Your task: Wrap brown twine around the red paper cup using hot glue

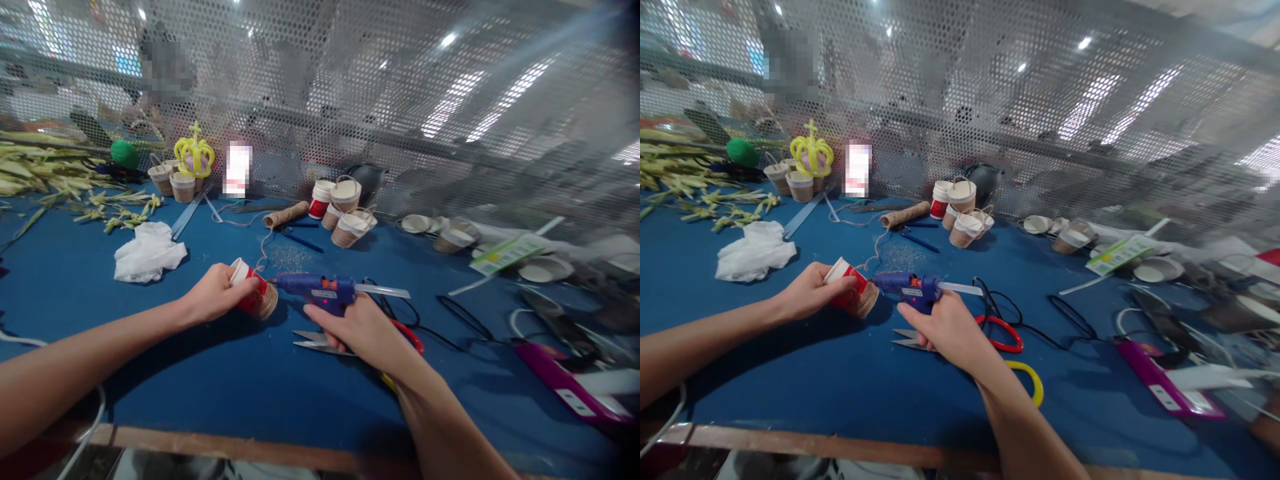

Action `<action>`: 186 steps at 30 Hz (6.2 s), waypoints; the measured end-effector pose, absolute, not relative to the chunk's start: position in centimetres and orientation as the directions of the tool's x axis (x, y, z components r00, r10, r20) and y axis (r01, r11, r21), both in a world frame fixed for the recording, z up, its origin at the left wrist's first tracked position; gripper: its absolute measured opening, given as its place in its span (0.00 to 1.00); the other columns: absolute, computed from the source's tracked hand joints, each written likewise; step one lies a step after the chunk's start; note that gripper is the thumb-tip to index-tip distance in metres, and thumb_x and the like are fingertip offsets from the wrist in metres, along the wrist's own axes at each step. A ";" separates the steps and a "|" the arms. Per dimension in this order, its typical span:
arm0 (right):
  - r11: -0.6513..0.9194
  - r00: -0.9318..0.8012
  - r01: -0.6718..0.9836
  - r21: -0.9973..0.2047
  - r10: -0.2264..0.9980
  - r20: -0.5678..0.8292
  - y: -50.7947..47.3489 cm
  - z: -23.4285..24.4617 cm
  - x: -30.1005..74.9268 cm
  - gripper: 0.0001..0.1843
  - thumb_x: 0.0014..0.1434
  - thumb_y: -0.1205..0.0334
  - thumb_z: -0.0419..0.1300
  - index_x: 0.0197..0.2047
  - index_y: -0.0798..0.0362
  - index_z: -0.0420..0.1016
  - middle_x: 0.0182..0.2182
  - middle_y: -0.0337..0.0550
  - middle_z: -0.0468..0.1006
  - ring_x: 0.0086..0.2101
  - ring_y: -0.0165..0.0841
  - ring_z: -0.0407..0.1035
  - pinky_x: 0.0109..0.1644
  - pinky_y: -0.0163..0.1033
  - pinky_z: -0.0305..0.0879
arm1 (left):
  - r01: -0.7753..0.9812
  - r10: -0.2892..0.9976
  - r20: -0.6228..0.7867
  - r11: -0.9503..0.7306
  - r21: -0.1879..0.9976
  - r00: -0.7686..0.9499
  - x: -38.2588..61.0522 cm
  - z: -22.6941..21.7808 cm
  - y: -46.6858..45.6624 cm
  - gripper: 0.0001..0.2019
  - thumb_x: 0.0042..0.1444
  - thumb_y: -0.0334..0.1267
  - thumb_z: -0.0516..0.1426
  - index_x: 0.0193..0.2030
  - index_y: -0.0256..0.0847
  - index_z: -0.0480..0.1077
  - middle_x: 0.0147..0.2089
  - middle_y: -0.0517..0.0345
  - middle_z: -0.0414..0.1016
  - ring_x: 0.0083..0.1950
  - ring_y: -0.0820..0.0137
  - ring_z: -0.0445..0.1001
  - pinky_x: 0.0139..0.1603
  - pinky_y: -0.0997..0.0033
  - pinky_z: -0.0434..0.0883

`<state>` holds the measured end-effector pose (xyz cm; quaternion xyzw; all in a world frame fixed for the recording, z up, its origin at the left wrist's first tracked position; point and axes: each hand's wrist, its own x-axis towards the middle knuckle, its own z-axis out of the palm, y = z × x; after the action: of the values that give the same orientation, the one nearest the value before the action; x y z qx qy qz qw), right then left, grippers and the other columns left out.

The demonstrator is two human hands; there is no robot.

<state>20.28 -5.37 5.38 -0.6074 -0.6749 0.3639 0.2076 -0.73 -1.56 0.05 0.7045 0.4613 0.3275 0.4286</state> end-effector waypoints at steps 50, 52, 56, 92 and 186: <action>0.221 -0.196 0.102 -0.970 0.960 0.199 -3.4 4.1 16.2 0.07 0.48 0.59 0.60 0.28 0.55 0.72 0.30 0.39 0.73 0.33 0.28 0.66 0.41 0.35 0.61 | 0.256 0.891 0.058 -0.191 0.948 0.450 0.0 1.4 -3.4 0.18 0.50 0.46 0.50 0.17 0.37 0.57 0.17 0.67 0.51 0.19 0.80 0.47 0.18 0.78 0.47; 0.237 -0.128 0.103 -0.966 0.966 0.223 -3.4 4.1 16.6 0.08 0.48 0.58 0.59 0.28 0.54 0.72 0.27 0.38 0.73 0.31 0.28 0.66 0.40 0.35 0.62 | 0.177 0.897 -0.014 -0.072 0.982 0.442 0.0 1.5 -3.2 0.17 0.49 0.47 0.52 0.20 0.35 0.60 0.18 0.66 0.54 0.20 0.80 0.49 0.19 0.79 0.48; 0.273 -0.085 0.111 -0.955 0.960 0.265 -3.2 4.0 17.1 0.07 0.49 0.59 0.59 0.27 0.54 0.71 0.26 0.38 0.73 0.30 0.27 0.66 0.39 0.36 0.62 | 0.088 0.900 -0.097 0.066 0.994 0.424 0.1 1.4 -3.0 0.15 0.46 0.47 0.55 0.24 0.34 0.64 0.19 0.65 0.59 0.20 0.80 0.53 0.20 0.79 0.51; 0.177 -0.187 0.303 -0.936 0.974 0.124 -3.2 3.3 17.0 0.11 0.50 0.56 0.57 0.26 0.56 0.67 0.23 0.36 0.67 0.25 0.25 0.58 0.30 0.32 0.56 | 0.057 0.882 0.113 -0.156 0.986 0.458 -0.1 2.1 -4.3 0.11 0.46 0.38 0.55 0.19 0.34 0.64 0.16 0.66 0.55 0.18 0.81 0.50 0.17 0.81 0.52; 0.168 -0.289 0.308 -0.937 0.954 0.076 -3.2 3.8 17.3 0.15 0.53 0.52 0.54 0.37 0.54 0.71 0.36 0.43 0.74 0.39 0.34 0.67 0.43 0.40 0.62 | 0.075 0.881 0.064 -0.112 0.991 0.469 -0.1 1.5 -3.7 0.11 0.43 0.40 0.58 0.21 0.33 0.66 0.18 0.64 0.61 0.20 0.80 0.55 0.19 0.80 0.56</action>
<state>17.32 -3.18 3.79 -0.4705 -0.6706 0.4413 0.3663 -0.08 -3.70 1.52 0.6518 0.3666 0.3619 0.5566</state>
